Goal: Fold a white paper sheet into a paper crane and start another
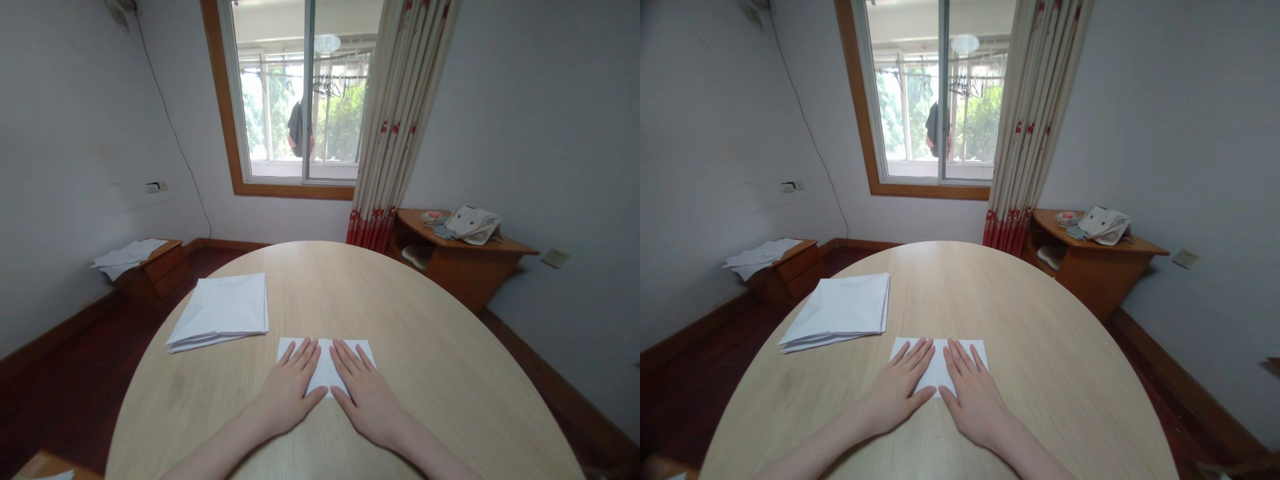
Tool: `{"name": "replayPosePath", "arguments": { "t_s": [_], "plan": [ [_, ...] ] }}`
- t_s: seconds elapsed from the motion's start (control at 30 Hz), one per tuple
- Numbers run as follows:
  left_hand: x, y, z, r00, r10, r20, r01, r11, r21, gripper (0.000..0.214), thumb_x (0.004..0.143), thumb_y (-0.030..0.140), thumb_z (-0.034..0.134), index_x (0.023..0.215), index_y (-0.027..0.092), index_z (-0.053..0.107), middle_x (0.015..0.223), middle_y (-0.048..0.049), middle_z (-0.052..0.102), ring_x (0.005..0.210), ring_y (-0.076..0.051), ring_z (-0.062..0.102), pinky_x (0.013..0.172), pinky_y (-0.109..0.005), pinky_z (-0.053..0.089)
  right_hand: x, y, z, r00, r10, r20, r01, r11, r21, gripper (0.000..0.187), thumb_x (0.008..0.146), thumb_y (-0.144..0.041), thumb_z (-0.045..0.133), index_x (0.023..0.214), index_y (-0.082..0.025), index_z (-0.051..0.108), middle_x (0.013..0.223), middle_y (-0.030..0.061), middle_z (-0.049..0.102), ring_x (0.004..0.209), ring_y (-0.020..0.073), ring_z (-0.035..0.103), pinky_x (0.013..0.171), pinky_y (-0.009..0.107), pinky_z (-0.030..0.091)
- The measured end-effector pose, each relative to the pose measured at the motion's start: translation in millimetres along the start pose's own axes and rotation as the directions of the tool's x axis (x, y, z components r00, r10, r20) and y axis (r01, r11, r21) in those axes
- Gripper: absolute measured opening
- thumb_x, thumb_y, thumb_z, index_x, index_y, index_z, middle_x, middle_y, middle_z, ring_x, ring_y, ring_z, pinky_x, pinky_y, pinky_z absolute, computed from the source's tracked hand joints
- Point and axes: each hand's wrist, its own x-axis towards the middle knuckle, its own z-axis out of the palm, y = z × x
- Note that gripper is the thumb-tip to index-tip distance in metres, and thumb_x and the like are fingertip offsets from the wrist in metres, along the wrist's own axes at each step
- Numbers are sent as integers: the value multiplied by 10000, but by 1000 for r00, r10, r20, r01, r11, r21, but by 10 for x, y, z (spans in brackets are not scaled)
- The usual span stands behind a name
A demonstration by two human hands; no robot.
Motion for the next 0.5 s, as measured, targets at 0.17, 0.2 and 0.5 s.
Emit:
{"name": "replayPosePath", "arguments": {
  "t_s": [0.17, 0.2, 0.5],
  "plan": [
    [6, -10, 7, 1000, -25, 9, 25, 1000, -7, 602, 942, 461, 440, 1444, 164, 294, 1498, -124, 264, 1395, -271, 198, 1113, -521, 211, -2, 2, -33, 998, 43, 40, -43, 999, -7, 566, 957, -403, 358, 1472, -224, 207, 1529, 61, 206, 1415, 260, 146, 1143, 527, 159],
    [7, -14, 4, 999, -29, 15, 29, 1000, -9, 602, 939, 463, 447, 1443, 168, 298, 1499, -123, 262, 1396, -273, 195, 1113, -526, 207, -3, 4, -37, 997, 60, 52, -60, 998, -8, 569, 955, -419, 360, 1471, -229, 212, 1529, 56, 205, 1416, 262, 142, 1144, 527, 154],
    [-6, -117, -37, 999, -7, 51, 10, 999, -48, 629, 923, 468, 497, 1462, 269, 242, 1513, -85, 236, 1404, -267, 161, 1116, -557, 121, -6, 29, -48, 994, 73, 84, -74, 997, 5, 567, 956, -424, 367, 1469, -251, 201, 1532, 52, 194, 1420, 264, 111, 1136, 568, 115]
  ]
}}
